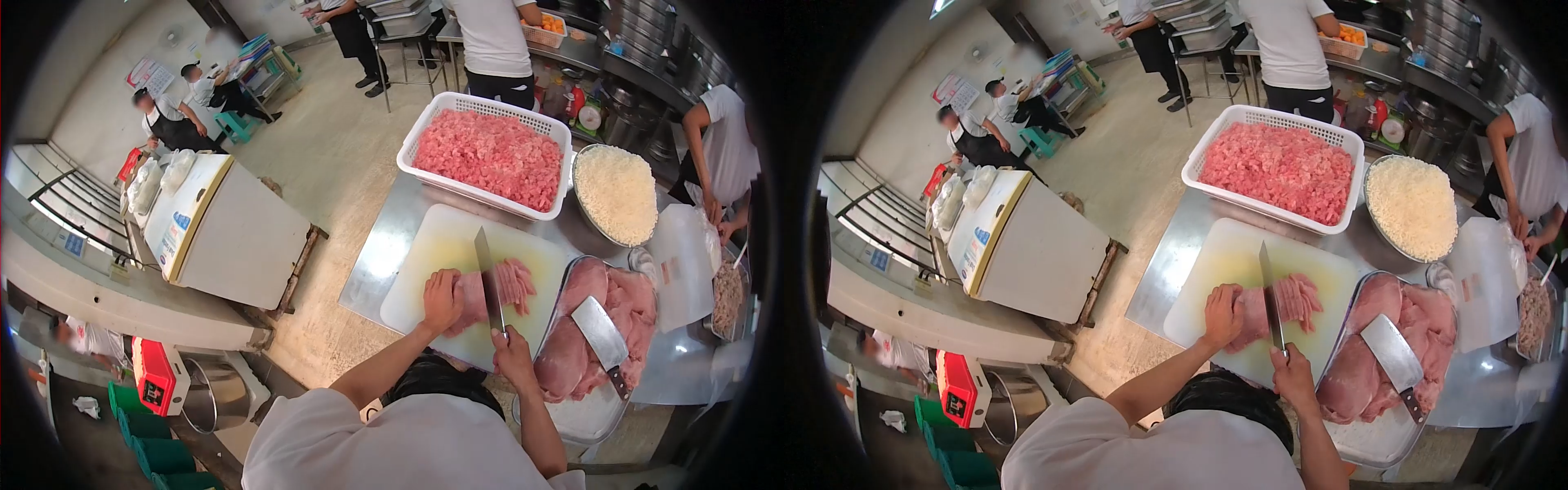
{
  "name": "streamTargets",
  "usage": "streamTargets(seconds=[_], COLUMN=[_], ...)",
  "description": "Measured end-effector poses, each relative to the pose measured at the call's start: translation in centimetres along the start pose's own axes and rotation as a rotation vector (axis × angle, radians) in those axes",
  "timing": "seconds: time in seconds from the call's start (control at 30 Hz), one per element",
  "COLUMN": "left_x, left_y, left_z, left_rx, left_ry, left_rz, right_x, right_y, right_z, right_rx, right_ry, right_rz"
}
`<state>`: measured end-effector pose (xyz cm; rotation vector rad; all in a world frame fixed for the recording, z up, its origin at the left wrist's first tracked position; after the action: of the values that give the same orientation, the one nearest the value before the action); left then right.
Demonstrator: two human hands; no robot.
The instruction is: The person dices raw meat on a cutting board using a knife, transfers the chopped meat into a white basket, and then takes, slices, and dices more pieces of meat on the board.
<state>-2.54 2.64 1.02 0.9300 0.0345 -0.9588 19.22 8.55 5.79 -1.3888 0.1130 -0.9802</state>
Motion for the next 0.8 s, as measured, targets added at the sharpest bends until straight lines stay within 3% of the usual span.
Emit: streamTargets(seconds=[0.1,0.2,0.4,0.6,0.7,0.8], left_x=[-0.1,-0.1,-0.4,-2.1,-1.7,-1.3], left_y=[-0.4,-1.0,-1.4,-1.6,-3.0,-3.4], left_z=[0.3,-0.1,0.2,2.7,2.4,2.7], left_rx=[0.038,0.039,0.089,0.041,0.163,0.135], left_ry=[-0.035,-0.029,-0.093,-0.126,-0.193,-0.187], left_rz=[-0.001,-0.015,-0.007,-0.138,-0.072,-0.077], right_x=[0.9,0.6,0.7,1.2,1.6,1.3], right_y=[-1.0,-0.7,-0.7,-1.4,-1.9,-1.2], right_z=[-0.9,-2.0,-3.1,-4.3,-5.2,-5.2], right_rx=[0.043,0.219,0.196,0.166,0.153,0.220], right_ry=[0.045,0.140,0.157,0.145,0.157,0.189], right_rz=[0.008,0.170,0.098,0.078,0.063,0.163])
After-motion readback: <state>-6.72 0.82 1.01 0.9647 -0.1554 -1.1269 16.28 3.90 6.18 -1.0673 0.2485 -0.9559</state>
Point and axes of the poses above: each hand's wrist, its own x-axis away from the middle knuckle, its own z-axis out of the back of the hand, y = z × x, the point moved 4 cm from there along -x, towards the middle knuckle, and after that the axes turned 1 degree about x, right-handed, at the moved point
